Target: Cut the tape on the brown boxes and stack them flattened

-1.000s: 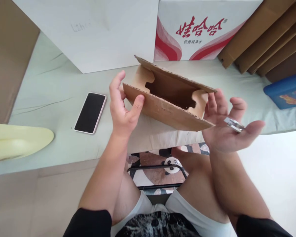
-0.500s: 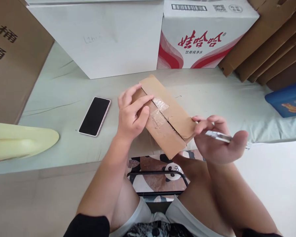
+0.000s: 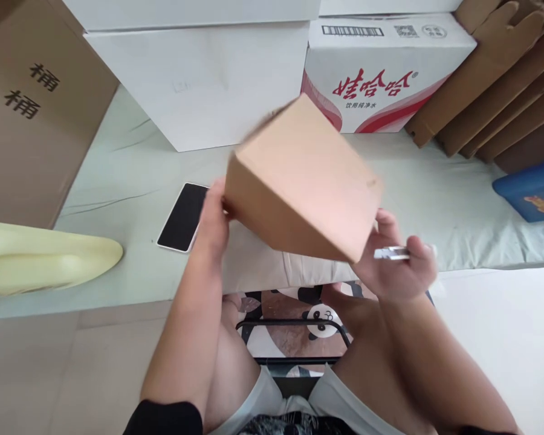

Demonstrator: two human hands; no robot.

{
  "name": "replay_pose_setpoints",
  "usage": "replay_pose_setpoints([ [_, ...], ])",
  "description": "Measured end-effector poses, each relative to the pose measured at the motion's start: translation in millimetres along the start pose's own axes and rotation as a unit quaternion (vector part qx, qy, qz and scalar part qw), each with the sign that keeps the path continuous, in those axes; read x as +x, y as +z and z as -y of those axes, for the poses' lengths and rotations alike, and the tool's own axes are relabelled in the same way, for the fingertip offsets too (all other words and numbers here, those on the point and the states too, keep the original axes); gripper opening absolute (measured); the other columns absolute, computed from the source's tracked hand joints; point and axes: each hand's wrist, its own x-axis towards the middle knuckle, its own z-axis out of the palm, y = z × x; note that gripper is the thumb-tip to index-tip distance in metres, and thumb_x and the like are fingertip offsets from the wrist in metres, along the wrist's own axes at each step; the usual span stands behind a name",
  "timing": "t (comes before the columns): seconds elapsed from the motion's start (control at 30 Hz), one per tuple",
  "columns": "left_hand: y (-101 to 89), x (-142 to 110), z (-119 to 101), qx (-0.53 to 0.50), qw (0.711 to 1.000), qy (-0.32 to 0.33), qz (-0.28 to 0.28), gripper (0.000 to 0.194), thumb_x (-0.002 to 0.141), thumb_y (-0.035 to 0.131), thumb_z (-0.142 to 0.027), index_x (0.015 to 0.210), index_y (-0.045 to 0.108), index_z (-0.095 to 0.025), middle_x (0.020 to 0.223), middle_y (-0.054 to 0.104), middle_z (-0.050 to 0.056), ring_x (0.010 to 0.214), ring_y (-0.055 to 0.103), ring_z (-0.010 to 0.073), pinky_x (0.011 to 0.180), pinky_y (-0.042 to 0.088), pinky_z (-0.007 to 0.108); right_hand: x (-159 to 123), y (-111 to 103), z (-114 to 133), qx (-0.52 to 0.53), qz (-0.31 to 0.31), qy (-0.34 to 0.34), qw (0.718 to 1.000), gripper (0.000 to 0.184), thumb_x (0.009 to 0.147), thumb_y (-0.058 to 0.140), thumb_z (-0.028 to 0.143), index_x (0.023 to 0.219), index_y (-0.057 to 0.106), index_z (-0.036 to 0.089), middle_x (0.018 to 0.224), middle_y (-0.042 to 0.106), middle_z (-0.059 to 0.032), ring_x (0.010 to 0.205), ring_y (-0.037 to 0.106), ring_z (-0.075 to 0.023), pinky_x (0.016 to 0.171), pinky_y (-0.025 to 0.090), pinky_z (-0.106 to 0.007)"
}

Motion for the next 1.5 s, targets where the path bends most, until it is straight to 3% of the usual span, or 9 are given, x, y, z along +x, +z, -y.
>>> replay_pose_setpoints([
  [0.2, 3.3, -27.1, 9.5, -0.043, 0.926, -0.187, 0.326, 0.085, 0.081, 0.026, -0.095, 0.085, 0.065, -0.020, 0.063, 0.059, 0.004, 0.057, 0.053, 0.0177, 0.054, 0.035, 0.029, -0.3, 22.6, 22.7, -0.117, 0.127, -0.065, 0.983, 0.046, 0.099, 0.041, 0.055, 0.133, 0.069, 0.039, 0.146, 0.065, 0.0059, 0.159, 0.034, -0.0213, 0.134, 0.024, -0.048],
  [0.5, -23.0, -42.5, -5.9, 0.103, 0.866, -0.241, 0.426, 0.056, 0.081, 0.064, -0.074, 0.097, 0.067, -0.020, 0.082, 0.073, 0.002, 0.053, 0.064, 0.0153, 0.055, 0.046, 0.030, 4.4, 37.5, 45.8, -0.204, 0.258, 0.022, 0.944, 0.049, 0.103, 0.045, 0.059, 0.139, 0.065, 0.032, 0.146, 0.065, -0.0025, 0.148, 0.050, -0.0275, 0.126, 0.033, -0.048],
  [0.6, -32.7, -38.7, -10.0, 0.151, 0.931, -0.166, 0.287, 0.042, 0.085, 0.064, -0.060, 0.072, 0.063, -0.019, 0.062, 0.068, 0.002, 0.048, 0.059, 0.0148, 0.052, 0.046, 0.028, 9.9, 55.4, 46.1, -0.271, 0.320, 0.014, 0.908, 0.050, 0.104, 0.043, 0.057, 0.136, 0.065, 0.027, 0.138, 0.070, -0.0052, 0.140, 0.058, -0.0263, 0.123, 0.032, -0.045],
  [0.73, -31.1, -37.2, -0.8, 0.057, 0.984, 0.162, -0.042, 0.033, 0.092, 0.056, -0.051, 0.100, 0.067, -0.020, 0.086, 0.074, 0.007, 0.080, 0.072, 0.0215, 0.076, 0.060, 0.037, 15.2, 81.8, 38.7, -0.326, 0.404, -0.003, 0.855, 0.050, 0.105, 0.038, 0.053, 0.129, 0.066, 0.020, 0.129, 0.073, -0.0089, 0.127, 0.066, -0.0259, 0.115, 0.034, -0.046],
  [0.87, -16.3, -41.8, 9.3, 0.151, 0.917, 0.370, 0.005, 0.041, 0.100, 0.046, -0.051, 0.120, 0.069, -0.024, 0.136, 0.067, 0.010, 0.139, 0.055, 0.0314, 0.125, 0.037, 0.057, 14.3, 89.9, 31.2, -0.312, 0.363, -0.026, 0.878, 0.043, 0.102, 0.043, 0.051, 0.126, 0.064, 0.022, 0.119, 0.073, -0.0081, 0.114, 0.068, -0.0264, 0.103, 0.043, -0.047],
  [1.03, -2.4, -60.1, 11.6, 0.187, 0.903, 0.386, 0.022, 0.039, 0.100, 0.043, -0.043, 0.124, 0.068, -0.024, 0.133, 0.064, 0.011, 0.140, 0.054, 0.0307, 0.130, 0.029, 0.059, 12.3, 83.0, 28.4, -0.200, 0.063, -0.092, 0.973, 0.017, 0.096, 0.062, 0.044, 0.096, 0.058, 0.027, 0.068, 0.047, 0.0025, 0.055, 0.042, -0.0149, 0.051, 0.036, -0.031],
  [1.17, 9.2, -77.5, 12.7, 0.146, 0.895, 0.421, 0.022, 0.039, 0.099, 0.040, -0.037, 0.125, 0.066, -0.023, 0.131, 0.065, 0.011, 0.130, 0.060, 0.0279, 0.129, 0.032, 0.057, 10.4, 84.8, 28.6, -0.296, -0.054, -0.094, 0.949, 0.013, 0.094, 0.071, 0.030, 0.089, 0.060, 0.025, 0.064, 0.048, 0.0047, 0.050, 0.036, -0.0105, 0.045, 0.026, -0.028],
  [1.3, 18.3, -82.8, 14.5, 0.143, 0.888, 0.437, 0.002, 0.041, 0.100, 0.034, -0.035, 0.127, 0.064, -0.026, 0.128, 0.066, 0.008, 0.125, 0.062, 0.0238, 0.128, 0.035, 0.052, 9.7, 89.0, 28.8, -0.402, -0.057, 0.028, 0.914, 0.008, 0.093, 0.074, 0.027, 0.092, 0.066, 0.024, 0.068, 0.056, 0.0043, 0.056, 0.045, -0.0089, 0.048, 0.031, -0.024],
  [1.5, 21.9, -78.0, 15.0, 0.105, 0.890, 0.444, -0.010, 0.040, 0.099, 0.035, -0.037, 0.124, 0.065, -0.028, 0.124, 0.066, 0.006, 0.122, 0.062, 0.0207, 0.130, 0.033, 0.044, 11.2, 87.2, 26.0, -0.478, -0.009, 0.009, 0.878, 0.015, 0.085, 0.069, 0.017, 0.098, 0.066, 0.024, 0.071, 0.064, 0.0038, 0.053, 0.053, -0.0091, 0.047, 0.040, -0.023],
])
